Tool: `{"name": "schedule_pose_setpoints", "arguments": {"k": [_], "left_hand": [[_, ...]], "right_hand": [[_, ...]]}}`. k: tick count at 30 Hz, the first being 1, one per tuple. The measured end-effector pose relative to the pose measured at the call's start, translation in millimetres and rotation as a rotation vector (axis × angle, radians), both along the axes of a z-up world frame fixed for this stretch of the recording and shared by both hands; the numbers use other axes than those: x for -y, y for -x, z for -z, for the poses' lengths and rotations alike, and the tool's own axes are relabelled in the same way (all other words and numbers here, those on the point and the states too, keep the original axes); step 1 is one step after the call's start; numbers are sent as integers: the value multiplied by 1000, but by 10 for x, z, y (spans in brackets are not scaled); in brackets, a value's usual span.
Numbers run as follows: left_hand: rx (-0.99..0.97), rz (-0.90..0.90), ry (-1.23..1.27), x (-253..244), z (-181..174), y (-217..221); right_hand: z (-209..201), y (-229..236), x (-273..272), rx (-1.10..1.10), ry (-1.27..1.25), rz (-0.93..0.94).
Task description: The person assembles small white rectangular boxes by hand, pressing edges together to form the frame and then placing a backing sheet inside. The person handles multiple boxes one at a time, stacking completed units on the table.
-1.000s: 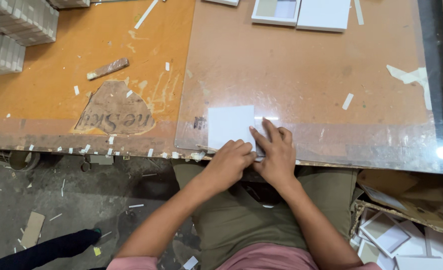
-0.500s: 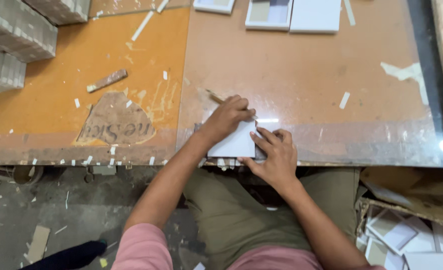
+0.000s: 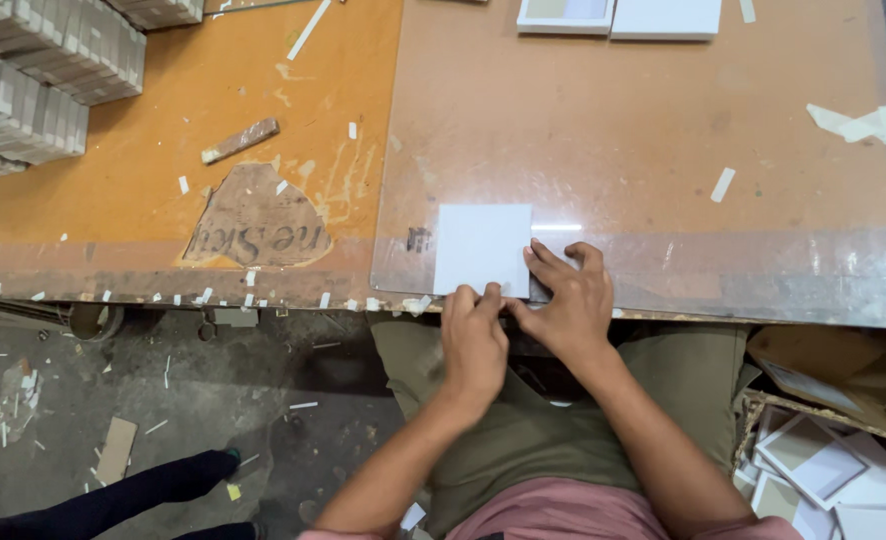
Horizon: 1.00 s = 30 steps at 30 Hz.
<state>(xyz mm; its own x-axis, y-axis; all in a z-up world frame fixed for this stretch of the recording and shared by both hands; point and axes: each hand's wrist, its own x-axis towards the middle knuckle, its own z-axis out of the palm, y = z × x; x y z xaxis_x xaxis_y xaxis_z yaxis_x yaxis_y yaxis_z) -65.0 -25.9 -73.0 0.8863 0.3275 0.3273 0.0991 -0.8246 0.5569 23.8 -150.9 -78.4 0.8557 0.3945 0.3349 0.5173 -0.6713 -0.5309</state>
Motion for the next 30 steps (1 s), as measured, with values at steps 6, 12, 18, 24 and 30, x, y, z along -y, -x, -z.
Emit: {"name": "schedule_pose_setpoints", "arguments": {"k": [6, 12, 18, 24, 30], "left_hand": [[-159, -300, -95, 91, -96, -193], [-153, -106, -38, 456, 14, -306], [14, -157, 322, 111, -93, 7], [125, -359, 439, -464, 133, 124], [321, -410, 1237, -608, 194, 242]], "right_hand": [[57, -28, 41, -11, 22, -24], [82, -136, 175, -57, 38, -102], [-127, -175, 196, -200, 125, -173], [-413, -358, -142, 65, 211, -439], [-630, -651, -294, -310, 92, -616]]}}
